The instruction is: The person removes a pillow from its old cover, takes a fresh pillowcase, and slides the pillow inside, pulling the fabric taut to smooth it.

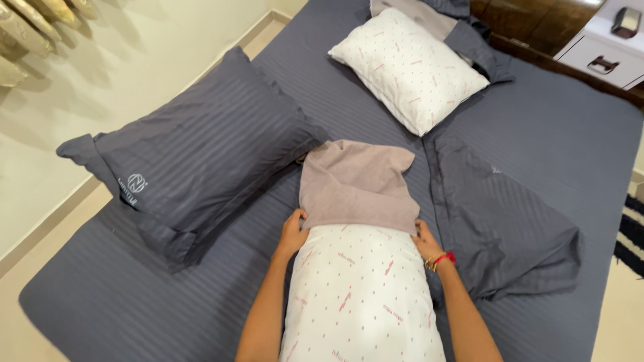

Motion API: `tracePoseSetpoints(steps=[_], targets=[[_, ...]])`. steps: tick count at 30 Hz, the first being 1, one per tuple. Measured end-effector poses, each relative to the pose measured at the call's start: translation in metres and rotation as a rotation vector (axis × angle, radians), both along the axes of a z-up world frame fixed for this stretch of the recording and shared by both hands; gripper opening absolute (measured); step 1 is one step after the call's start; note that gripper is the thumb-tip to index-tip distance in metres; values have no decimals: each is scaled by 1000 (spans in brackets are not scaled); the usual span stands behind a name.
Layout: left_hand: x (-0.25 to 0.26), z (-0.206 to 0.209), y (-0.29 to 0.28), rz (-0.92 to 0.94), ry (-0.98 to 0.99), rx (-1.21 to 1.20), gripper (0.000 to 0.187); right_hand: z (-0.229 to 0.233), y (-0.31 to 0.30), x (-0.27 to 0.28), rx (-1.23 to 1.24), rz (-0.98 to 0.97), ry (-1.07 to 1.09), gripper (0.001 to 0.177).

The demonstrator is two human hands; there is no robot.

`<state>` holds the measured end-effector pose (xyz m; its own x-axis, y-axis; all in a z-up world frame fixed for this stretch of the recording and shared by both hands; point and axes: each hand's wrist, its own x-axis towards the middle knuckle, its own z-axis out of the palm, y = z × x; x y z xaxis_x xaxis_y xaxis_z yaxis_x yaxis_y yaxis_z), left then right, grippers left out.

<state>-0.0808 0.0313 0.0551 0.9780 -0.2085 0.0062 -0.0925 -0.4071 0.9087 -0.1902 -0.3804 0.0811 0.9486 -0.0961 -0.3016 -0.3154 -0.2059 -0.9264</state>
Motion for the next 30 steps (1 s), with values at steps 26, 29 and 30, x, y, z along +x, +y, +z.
tracePoseSetpoints(steps=[26, 29, 30], targets=[[-24, 110, -1, -89, 7, 537, 40, 34, 11, -3, -861, -81, -326, 35], [-15, 135, -21, -26, -428, 582, 35, 66, 31, 11, -926, -61, -455, 25], [-11, 136, -27, -3, -609, 546, 34, 75, 39, 15, -934, -41, -508, 21]])
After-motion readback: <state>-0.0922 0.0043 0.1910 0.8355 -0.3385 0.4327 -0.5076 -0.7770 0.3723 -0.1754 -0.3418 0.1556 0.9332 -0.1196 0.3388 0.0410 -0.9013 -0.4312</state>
